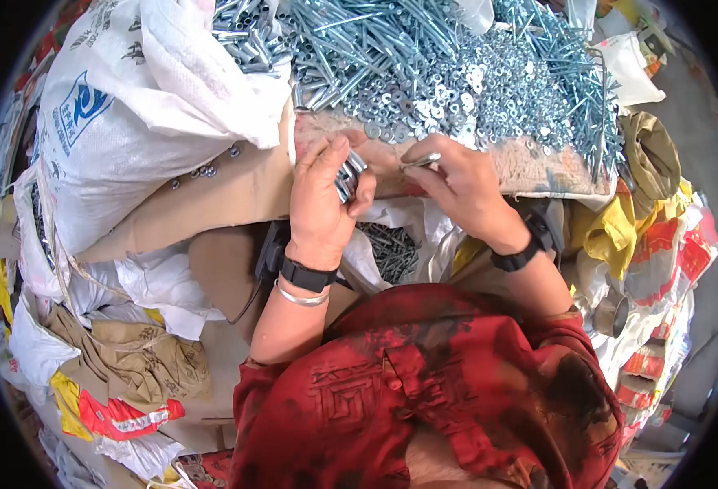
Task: The recorder is assembling bolts by sliding washers onto them and dropping them into a plastic bag.
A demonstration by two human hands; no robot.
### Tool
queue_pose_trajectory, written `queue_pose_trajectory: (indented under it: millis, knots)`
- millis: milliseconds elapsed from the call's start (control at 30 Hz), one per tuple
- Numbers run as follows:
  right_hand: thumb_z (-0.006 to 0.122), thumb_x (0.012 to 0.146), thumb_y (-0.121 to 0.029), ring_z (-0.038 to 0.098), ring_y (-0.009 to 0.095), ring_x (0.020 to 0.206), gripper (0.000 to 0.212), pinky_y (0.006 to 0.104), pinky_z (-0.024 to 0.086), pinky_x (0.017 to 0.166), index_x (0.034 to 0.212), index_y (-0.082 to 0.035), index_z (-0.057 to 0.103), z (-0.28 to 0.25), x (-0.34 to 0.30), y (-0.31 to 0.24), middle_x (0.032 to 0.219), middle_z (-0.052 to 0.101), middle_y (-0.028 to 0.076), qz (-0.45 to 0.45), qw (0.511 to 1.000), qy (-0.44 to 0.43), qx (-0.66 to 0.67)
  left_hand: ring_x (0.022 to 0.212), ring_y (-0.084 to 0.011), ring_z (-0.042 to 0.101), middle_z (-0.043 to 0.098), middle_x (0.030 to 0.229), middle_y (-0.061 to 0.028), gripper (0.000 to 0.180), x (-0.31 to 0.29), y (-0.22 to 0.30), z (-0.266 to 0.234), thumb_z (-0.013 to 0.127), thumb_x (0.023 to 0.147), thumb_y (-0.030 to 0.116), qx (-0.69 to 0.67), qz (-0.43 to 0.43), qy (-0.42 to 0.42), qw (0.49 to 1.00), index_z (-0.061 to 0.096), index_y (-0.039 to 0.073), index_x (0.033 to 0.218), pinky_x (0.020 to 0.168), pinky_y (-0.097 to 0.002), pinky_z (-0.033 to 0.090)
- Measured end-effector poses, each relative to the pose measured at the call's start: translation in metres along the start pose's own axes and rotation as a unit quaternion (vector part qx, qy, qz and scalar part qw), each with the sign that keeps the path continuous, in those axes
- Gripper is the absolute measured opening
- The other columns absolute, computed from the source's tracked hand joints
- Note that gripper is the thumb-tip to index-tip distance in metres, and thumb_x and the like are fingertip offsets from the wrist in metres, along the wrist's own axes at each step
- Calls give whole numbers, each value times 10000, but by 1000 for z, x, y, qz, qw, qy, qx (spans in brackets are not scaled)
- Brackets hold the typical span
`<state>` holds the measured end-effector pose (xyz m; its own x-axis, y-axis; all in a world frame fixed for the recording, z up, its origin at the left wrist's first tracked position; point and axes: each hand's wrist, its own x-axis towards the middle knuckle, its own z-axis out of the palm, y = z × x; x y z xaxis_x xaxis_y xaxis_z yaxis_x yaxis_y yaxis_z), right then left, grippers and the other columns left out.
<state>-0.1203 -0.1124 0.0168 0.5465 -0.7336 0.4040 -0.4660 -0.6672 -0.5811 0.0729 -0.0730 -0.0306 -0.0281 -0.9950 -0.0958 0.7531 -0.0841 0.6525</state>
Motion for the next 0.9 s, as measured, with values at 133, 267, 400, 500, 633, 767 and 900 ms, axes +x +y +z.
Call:
queue_pose_trajectory:
  millis: [133, 267, 400, 500, 633, 767, 900]
  knots:
    - [704, 843, -60, 615, 346, 741, 164, 397, 489, 622, 952, -44, 582, -1, -9, -7, 821, 615, 135, -52, 998, 4, -36, 528, -126, 530, 692, 908, -208, 273, -3, 2, -3, 581, 995, 294, -96, -1, -7, 995, 600, 28, 1052, 395, -215, 334]
    - [671, 874, -48, 592, 335, 712, 121, 388, 471, 620, 969, -30, 598, -20, -24, -28, 797, 592, 139, -39, 996, -42, 71, 535, -113, 497, 632, 828, -116, 378, -4, 5, -3, 636, 961, 341, -121, 9, 2, 993, 602, 5, 1133, 419, -223, 331]
    - [652, 894, -53, 583, 288, 656, 105, 374, 461, 602, 982, -14, 611, -34, -37, -39, 762, 579, 129, -16, 994, -74, 75, 503, -94, 446, 559, 726, -57, 369, -3, 3, -5, 611, 979, 335, -129, -20, -22, 991, 603, 8, 1149, 417, -223, 302]
    - [660, 894, -67, 567, 244, 626, 96, 354, 447, 582, 950, -1, 620, -42, -38, -44, 738, 572, 113, 21, 996, -27, 78, 481, -84, 412, 530, 690, -35, 361, -6, 1, -4, 595, 989, 330, -132, -39, -78, 987, 605, 13, 1159, 415, -224, 293]
    - [669, 894, -82, 547, 196, 604, 84, 319, 418, 559, 915, -4, 645, -57, -30, -34, 715, 578, 94, 4, 999, -41, 22, 467, -66, 397, 504, 644, -19, 336, -14, 2, 5, 587, 996, 326, -122, -94, -125, 980, 623, 14, 1114, 406, -214, 276]
    - [658, 880, -76, 565, 181, 637, 88, 314, 441, 595, 863, 9, 645, -75, -34, -25, 709, 592, 89, -7, 988, -122, 96, 462, -47, 392, 492, 621, 8, 271, -21, 11, 11, 630, 974, 283, -50, -119, -191, 973, 635, 20, 1038, 400, -200, 258]
    - [651, 892, -123, 570, 156, 651, 155, 296, 444, 617, 833, 19, 640, -79, -23, -29, 726, 624, 72, 14, 944, -286, 165, 451, -34, 388, 491, 614, 32, 174, -29, 12, 26, 663, 937, 197, 194, -145, -200, 949, 632, 29, 967, 399, -189, 250]
